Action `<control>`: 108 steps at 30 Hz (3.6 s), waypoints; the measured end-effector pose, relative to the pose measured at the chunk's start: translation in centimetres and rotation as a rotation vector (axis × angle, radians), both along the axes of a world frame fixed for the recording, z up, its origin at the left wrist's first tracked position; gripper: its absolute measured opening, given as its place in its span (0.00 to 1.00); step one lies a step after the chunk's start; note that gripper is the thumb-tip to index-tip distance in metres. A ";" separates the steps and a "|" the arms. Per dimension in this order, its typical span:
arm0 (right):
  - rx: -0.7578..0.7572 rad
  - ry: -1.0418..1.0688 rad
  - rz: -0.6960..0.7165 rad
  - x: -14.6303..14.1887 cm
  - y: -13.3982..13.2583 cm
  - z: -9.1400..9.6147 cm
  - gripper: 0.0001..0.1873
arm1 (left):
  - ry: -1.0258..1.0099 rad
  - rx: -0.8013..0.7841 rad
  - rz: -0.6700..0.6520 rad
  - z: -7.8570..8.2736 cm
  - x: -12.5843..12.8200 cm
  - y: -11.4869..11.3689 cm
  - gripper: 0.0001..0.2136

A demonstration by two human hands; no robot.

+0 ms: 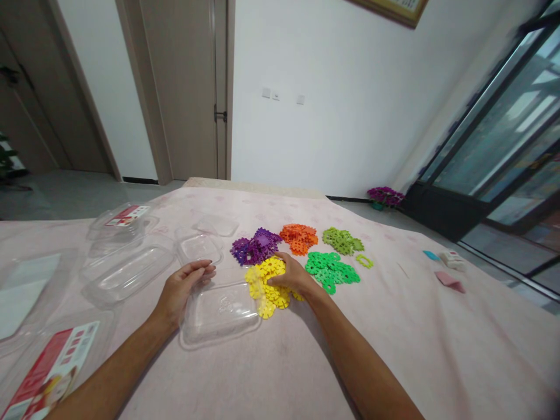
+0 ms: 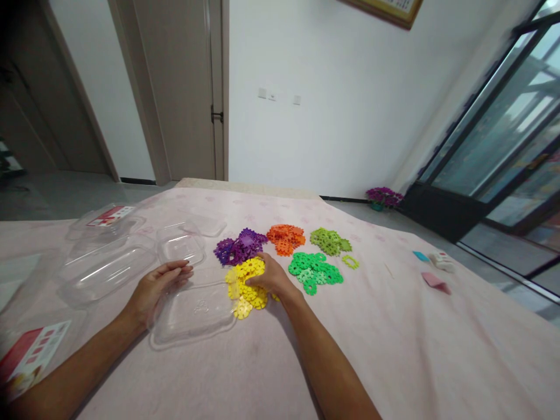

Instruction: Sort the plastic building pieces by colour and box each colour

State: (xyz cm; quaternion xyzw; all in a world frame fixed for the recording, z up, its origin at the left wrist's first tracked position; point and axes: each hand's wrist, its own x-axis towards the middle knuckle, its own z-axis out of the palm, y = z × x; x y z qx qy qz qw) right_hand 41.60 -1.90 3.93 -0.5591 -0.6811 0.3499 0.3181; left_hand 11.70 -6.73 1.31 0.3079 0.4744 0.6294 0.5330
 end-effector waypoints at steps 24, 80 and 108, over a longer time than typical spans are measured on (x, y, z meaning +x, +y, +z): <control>-0.169 0.646 -0.237 -0.4 -0.1 0.2 0.22 | 0.009 0.025 -0.001 0.4 0.2 -0.6 0.18; -0.011 -0.819 0.242 -1.3 -3.5 4.2 0.46 | -0.004 -0.146 0.125 3.5 -2.2 -0.1 0.18; 0.021 -0.407 0.077 -3.0 -2.0 -1.0 0.14 | 0.148 -0.163 -0.102 1.6 -3.0 -0.1 0.19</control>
